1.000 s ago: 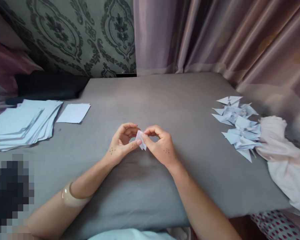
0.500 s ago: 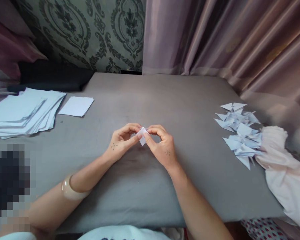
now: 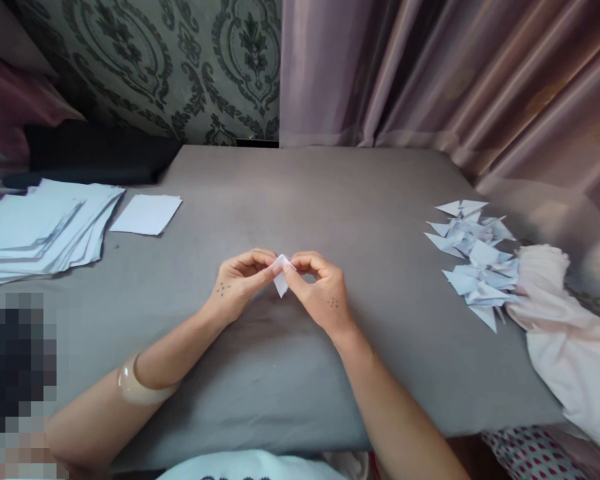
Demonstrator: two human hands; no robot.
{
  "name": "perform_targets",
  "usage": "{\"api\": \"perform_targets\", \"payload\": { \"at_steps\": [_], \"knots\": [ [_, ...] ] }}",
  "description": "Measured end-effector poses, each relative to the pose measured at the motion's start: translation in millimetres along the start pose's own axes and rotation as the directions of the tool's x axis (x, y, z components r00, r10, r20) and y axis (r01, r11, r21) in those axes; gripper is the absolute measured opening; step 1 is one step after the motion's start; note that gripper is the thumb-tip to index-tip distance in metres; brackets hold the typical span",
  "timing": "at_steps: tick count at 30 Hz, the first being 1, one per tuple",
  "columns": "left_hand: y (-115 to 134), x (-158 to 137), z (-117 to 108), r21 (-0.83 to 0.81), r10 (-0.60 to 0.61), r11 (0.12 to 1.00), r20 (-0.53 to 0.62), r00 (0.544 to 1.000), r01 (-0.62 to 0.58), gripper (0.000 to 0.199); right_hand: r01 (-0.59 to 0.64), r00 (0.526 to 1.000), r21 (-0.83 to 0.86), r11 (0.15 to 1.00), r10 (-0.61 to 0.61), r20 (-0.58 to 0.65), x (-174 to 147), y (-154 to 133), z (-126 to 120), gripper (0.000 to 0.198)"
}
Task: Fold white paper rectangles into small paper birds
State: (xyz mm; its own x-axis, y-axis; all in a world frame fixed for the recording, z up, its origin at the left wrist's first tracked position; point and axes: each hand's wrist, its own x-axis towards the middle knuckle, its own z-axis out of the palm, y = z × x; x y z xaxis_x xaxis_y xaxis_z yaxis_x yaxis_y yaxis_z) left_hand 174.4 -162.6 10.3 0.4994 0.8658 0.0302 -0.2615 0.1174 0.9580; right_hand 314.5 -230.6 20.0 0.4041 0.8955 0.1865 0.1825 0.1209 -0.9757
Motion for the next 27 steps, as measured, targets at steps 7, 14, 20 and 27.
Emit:
{"api": "perform_targets", "payload": {
  "at_steps": [7, 14, 20, 27],
  "knots": [
    [-1.4, 0.4, 2.2, -0.133, -0.089, 0.988, -0.034, 0.996, 0.083, 0.017, -0.109, 0.994, 0.105, 0.988, 0.109, 0.0, 1.9, -4.6, -0.8, 0.019],
    [0.8, 4.9, -6.1, -0.031, -0.031, 0.999, 0.077, 0.997, 0.034, 0.035, -0.019, 1.0, -0.011, 1.0, 0.019, -0.015, 1.6, -7.4, -1.9, 0.026],
    [11.7, 6.3, -14.9, 0.409, 0.0, 0.908, 0.213, 0.977, -0.089, 0.016, 0.154, 0.982, -0.319, 0.935, -0.111, 0.151, -1.1, -6.1, -13.5, 0.031],
    [2.7, 4.3, -7.7, 0.358, -0.066, 0.934, 0.174, 0.983, 0.0, 0.013, 0.442, 0.896, -0.454, 0.774, -0.356, 0.265, -2.2, -3.4, -10.7, 0.04]
  ]
}}
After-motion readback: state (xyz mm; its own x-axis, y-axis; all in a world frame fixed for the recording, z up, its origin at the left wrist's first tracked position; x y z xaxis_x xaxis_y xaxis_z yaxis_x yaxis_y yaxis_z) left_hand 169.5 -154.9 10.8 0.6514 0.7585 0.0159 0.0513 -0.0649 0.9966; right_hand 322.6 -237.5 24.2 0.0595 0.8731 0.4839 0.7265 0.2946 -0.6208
